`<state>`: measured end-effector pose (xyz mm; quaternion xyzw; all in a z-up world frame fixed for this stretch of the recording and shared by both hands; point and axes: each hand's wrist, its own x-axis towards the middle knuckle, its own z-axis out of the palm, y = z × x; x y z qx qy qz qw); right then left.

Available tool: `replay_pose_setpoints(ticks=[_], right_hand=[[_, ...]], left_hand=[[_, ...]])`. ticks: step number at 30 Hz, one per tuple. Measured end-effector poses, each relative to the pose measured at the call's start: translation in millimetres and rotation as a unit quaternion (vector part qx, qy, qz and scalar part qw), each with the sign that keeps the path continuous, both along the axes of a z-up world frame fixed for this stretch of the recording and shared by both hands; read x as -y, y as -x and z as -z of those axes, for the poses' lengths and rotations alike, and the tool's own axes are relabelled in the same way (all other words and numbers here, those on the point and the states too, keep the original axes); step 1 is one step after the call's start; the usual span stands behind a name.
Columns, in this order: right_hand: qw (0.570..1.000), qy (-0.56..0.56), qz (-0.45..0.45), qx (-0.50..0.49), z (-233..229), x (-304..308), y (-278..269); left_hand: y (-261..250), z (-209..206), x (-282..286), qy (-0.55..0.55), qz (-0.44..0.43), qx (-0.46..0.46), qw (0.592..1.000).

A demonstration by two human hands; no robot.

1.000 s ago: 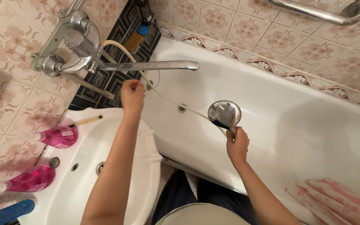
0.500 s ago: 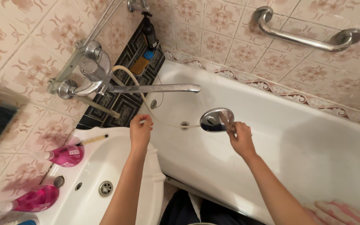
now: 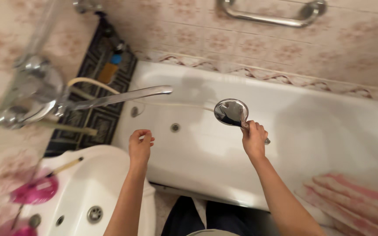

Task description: The person places a basin of laundry on the floor, closes a toilet lid, and then uses their hands to unscrew and reattach a shower head and hose to the faucet and a wall mount in a bathroom.

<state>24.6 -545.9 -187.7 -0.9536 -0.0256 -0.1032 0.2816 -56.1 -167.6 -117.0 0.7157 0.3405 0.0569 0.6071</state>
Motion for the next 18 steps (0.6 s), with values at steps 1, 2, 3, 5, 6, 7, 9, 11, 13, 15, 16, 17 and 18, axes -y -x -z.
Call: replay_pose_setpoints(ticks=[1, 2, 3, 5, 6, 7, 9, 11, 13, 15, 16, 17, 18], right_hand=[[1.000, 0.004, 0.018, 0.001, 3.9, 12.8, 2.8], [0.999, 0.011, 0.033, 0.005, 7.6, 25.4, 4.4], [0.999, 0.017, 0.049, 0.007, 11.1, 37.9, 6.2], [0.996, 0.028, 0.081, 0.010, 15.7, 64.9, 10.6], [0.995, 0.033, 0.097, 0.009, 16.9, 78.8, 11.8], [0.993, 0.037, 0.113, 0.009, 18.5, 89.8, 13.7], [0.989, 0.044, 0.144, 0.010, 21.5, 112.3, 16.7], [0.984, 0.049, 0.174, 0.009, 23.3, 138.8, 20.3], [0.979, 0.045, 0.200, 0.004, 27.3, 161.9, 23.2], [0.973, 0.043, 0.227, 0.012, 30.8, 185.6, 26.6], [0.970, 0.041, 0.239, 0.016, 31.9, 196.8, 28.3], [0.968, 0.040, 0.245, 0.022, 32.3, 207.9, 29.8], [0.967, 0.040, 0.252, 0.029, 31.8, 217.9, 31.3]], left_hand=[[-5.2, 0.0, 7.4, 0.005, 0.012, -0.005, 1.000], [-9.5, -0.2, 15.4, 0.007, 0.020, -0.004, 1.000], [-12.6, -0.4, 23.2, 0.009, 0.029, -0.004, 1.000], [-20.2, 1.2, 40.5, 0.014, 0.048, -0.002, 0.999], [-24.1, 2.9, 49.2, 0.018, 0.059, 0.000, 0.998], [-27.6, 4.4, 55.4, 0.020, 0.070, 0.001, 0.997], [-33.3, 9.0, 68.1, 0.013, 0.085, -0.012, 0.996], [-38.2, 16.6, 83.9, 0.016, 0.103, -0.019, 0.994], [-41.8, 24.5, 97.5, 0.025, 0.121, -0.019, 0.992], [-43.4, 31.0, 112.7, 0.034, 0.134, -0.016, 0.990], [-44.1, 32.8, 119.3, 0.039, 0.139, -0.015, 0.989], [-44.4, 33.9, 125.8, 0.041, 0.143, -0.014, 0.989], [-44.7, 34.4, 132.1, 0.043, 0.147, -0.013, 0.988]])
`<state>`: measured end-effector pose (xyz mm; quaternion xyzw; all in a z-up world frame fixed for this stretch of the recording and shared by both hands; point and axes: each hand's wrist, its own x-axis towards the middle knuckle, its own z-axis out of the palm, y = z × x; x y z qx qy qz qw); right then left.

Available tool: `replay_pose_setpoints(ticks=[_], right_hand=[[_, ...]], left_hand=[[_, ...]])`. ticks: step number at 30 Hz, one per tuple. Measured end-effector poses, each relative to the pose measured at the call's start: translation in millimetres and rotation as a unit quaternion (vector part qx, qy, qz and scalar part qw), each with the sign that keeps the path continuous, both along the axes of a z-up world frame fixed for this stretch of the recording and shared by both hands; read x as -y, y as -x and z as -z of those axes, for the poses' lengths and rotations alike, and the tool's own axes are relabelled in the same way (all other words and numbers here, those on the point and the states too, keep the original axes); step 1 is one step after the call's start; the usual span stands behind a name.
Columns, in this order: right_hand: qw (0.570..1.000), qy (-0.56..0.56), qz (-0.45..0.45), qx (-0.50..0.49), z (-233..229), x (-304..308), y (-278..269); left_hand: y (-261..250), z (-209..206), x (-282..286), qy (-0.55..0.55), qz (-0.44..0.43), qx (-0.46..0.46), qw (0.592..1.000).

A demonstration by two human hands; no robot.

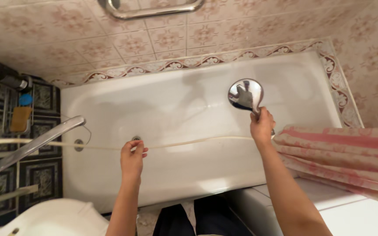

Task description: The person places a basin of laundry on the floor, closes a toilet lid, and then uses their hands to unscrew and reattach a shower head and hose to the faucet and a wall mount in a bathroom.

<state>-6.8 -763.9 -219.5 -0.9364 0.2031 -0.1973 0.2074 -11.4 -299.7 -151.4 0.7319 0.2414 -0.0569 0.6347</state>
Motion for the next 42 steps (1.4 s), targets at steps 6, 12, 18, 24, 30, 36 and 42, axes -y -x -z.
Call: replay_pose_setpoints(ticks=[6, 12, 18, 24, 30, 36, 42], right_hand=[[0.984, -0.174, 0.047, -0.007, -15.9, 22.6, 6.2], [0.956, -0.295, -0.016, 0.003, 4.2, -25.4, 2.8], [0.953, -0.281, -0.099, -0.056, 44.2, -89.6, -14.4], [0.942, -0.263, -0.164, -0.128, 42.0, -147.2, -27.3], [0.935, -0.267, -0.181, -0.148, 29.5, -175.3, -30.6], [0.941, -0.255, -0.165, -0.149, 35.1, -175.3, -33.2], [0.945, -0.259, -0.148, -0.131, 34.1, -171.3, -29.5]], left_hand=[[-5.4, 8.1, 22.3, 0.008, 0.017, 0.009, 1.000], [-1.3, 0.0, 12.6, -0.185, 0.008, 0.131, 0.974], [17.6, -78.2, -20.7, -0.387, -0.123, 0.231, 0.884], [26.5, -152.7, -136.6, -0.602, -0.249, 0.266, 0.711], [12.1, -183.1, -258.1, -0.685, -0.184, 0.212, 0.673], [-6.7, -172.6, -320.6, -0.717, -0.115, 0.153, 0.670], [-6.5, -165.1, -337.8, -0.763, -0.085, 0.173, 0.617]])
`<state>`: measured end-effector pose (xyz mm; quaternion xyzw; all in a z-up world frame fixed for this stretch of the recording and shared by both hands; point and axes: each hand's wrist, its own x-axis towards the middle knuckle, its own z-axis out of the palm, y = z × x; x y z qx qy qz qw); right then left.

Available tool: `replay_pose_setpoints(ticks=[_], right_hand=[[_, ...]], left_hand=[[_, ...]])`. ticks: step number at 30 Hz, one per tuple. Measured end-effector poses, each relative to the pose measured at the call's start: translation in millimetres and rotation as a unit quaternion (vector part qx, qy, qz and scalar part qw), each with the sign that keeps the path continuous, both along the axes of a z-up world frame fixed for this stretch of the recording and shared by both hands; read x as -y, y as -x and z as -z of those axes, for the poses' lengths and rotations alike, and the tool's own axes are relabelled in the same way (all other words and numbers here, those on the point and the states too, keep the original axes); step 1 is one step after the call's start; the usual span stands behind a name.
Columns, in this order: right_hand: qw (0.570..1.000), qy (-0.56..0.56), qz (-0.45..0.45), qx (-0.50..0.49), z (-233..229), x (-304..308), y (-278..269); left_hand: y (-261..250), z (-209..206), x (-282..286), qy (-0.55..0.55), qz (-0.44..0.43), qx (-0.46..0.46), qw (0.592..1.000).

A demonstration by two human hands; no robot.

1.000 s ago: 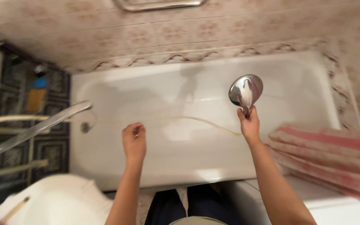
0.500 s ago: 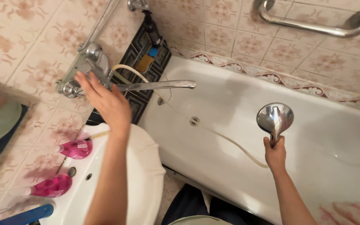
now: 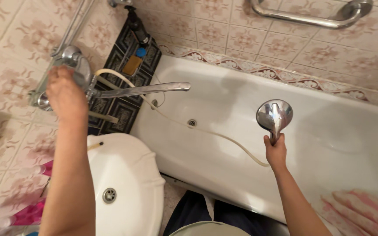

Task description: The person places a basin of laundry on the floor, closes a toilet lid, and then uses their hands to unscrew and reattach a shower head and hose to the faucet and a wall mount in a bathroom.

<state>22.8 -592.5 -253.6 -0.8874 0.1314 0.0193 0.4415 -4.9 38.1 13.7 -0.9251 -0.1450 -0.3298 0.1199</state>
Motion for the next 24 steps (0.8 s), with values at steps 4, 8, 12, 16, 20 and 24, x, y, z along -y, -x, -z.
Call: replay_pose_setpoints(ticks=[4, 8, 12, 16, 20, 24], right_hand=[[1.000, 0.004, 0.009, -0.019, -7.8, 0.8, -0.6], [1.000, 0.006, 0.015, -0.016, -12.3, -0.1, -2.0], [1.000, -0.009, 0.018, -0.009, -15.4, -1.8, -1.1], [1.000, -0.013, 0.022, -0.019, -15.3, -3.6, -0.3], [0.999, -0.009, 0.026, -0.016, -10.7, -3.7, 0.8], [0.999, -0.023, 0.026, -0.003, -7.5, -7.1, 1.1]], left_hand=[[2.0, -0.7, 2.6, 0.062, -0.010, -0.007, 0.998], [2.7, 0.7, 6.4, 0.021, -0.013, 0.016, 1.000], [3.4, 4.2, 6.9, 0.002, -0.012, 0.025, 1.000], [4.9, 10.0, 6.8, -0.010, -0.021, 0.020, 1.000], [5.4, 12.1, 4.2, -0.003, -0.016, 0.012, 1.000], [6.3, 1.9, 10.3, 0.033, -0.017, -0.003, 0.999]])
